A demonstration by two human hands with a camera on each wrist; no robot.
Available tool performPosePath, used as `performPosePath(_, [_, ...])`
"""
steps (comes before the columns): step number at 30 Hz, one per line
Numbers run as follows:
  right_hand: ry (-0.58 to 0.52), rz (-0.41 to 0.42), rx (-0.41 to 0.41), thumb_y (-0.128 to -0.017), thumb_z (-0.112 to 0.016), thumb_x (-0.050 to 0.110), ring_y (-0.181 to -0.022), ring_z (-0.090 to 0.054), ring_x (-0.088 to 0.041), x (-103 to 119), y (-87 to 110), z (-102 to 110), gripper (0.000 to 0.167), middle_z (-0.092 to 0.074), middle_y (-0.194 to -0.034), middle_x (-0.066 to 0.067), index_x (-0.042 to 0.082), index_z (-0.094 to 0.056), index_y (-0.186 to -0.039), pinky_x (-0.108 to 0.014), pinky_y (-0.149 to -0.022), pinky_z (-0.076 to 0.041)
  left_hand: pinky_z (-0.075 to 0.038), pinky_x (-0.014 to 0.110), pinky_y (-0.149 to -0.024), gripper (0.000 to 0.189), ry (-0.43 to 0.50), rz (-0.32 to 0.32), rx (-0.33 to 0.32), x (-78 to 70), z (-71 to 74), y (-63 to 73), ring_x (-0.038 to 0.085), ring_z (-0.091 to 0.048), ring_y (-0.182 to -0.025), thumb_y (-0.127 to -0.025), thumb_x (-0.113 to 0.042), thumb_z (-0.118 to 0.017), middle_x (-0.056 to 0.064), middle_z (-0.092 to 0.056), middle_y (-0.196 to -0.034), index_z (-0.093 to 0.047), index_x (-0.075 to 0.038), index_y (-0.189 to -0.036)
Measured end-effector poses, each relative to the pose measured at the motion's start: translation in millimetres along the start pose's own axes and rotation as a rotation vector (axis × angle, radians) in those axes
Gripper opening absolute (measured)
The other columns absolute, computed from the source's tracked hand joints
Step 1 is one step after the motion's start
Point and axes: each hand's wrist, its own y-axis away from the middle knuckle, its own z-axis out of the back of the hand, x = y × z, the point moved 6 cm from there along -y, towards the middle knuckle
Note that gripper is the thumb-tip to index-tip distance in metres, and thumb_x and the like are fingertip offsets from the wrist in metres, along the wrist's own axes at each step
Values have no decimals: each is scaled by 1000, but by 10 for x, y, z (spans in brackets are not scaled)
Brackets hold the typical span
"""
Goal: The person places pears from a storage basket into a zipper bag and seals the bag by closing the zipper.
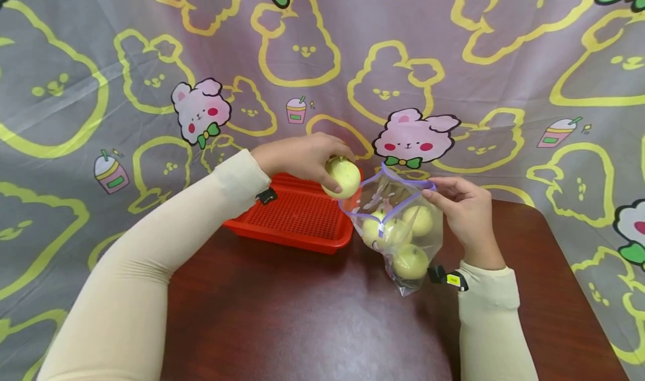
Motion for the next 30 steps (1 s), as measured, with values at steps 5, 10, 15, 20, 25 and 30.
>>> performPosePath(5, [-8,-3,1,-79,-79,0,-71,-65,-9,-1,1,2,27,-70,-83,5,-5,-72,-104,-18,-61,-49,-44,25,-80,53,-20,-14,-6,-97,-12,-46,10,-51,-96,-76,-39,-82,-8,-59,-109,-65,-17,-121])
performPosePath(10, [-8,-3,5,-78,-79,0,-71,-65,-9,-13,-2,2,28,-71,-83,5,-5,-72,-105,-18,-61,-49,-43,26,-83,52,-25,-31,-5,-180,-68,-108,11,-50,-101,-77,-40,-81,-8,-58,-112,-65,-19,-122])
performPosePath(15, [1,10,1,-78,-80,0,-72,-65,-9,-9,1,6,28,-71,-83,5,-5,-72,-104,-18,-61,-49,-40,28,-87,54,-12,-73,-3,-257,-150,-166,12,-50,-101,-77,-39,-81,-8,-59,-112,-64,-18,-124])
performPosePath(20, [-15,26,3,-78,-79,-1,-72,-66,-9,-1,-2,5,27,-71,-84,4,-7,-71,-104,-18,-62,-50,-42,27,-84,56,2,-115,-1,-312,-219,-225,10,-52,-98,-78,-37,-81,-8,-58,-112,-62,-15,-126])
performPosePath(25, [-16,25,-5,-78,-79,-1,-72,-66,-9,9,-1,21,26,-72,-84,3,-5,-72,-103,-19,-62,-50,-42,25,-84,53,-18,-137,-14,-354,-260,-292,10,-52,-98,-79,-39,-80,-7,-57,-112,-63,-17,-124])
performPosePath(30, [-8,19,-8,-78,-80,-1,-72,-66,-9,4,-6,35,26,-71,-83,5,-6,-72,-103,-18,-63,-50,-43,25,-87,55,-36,-118,-2,-394,-315,-362,11,-51,-104,-79,-41,-79,-4,-57,-119,-62,-18,-126])
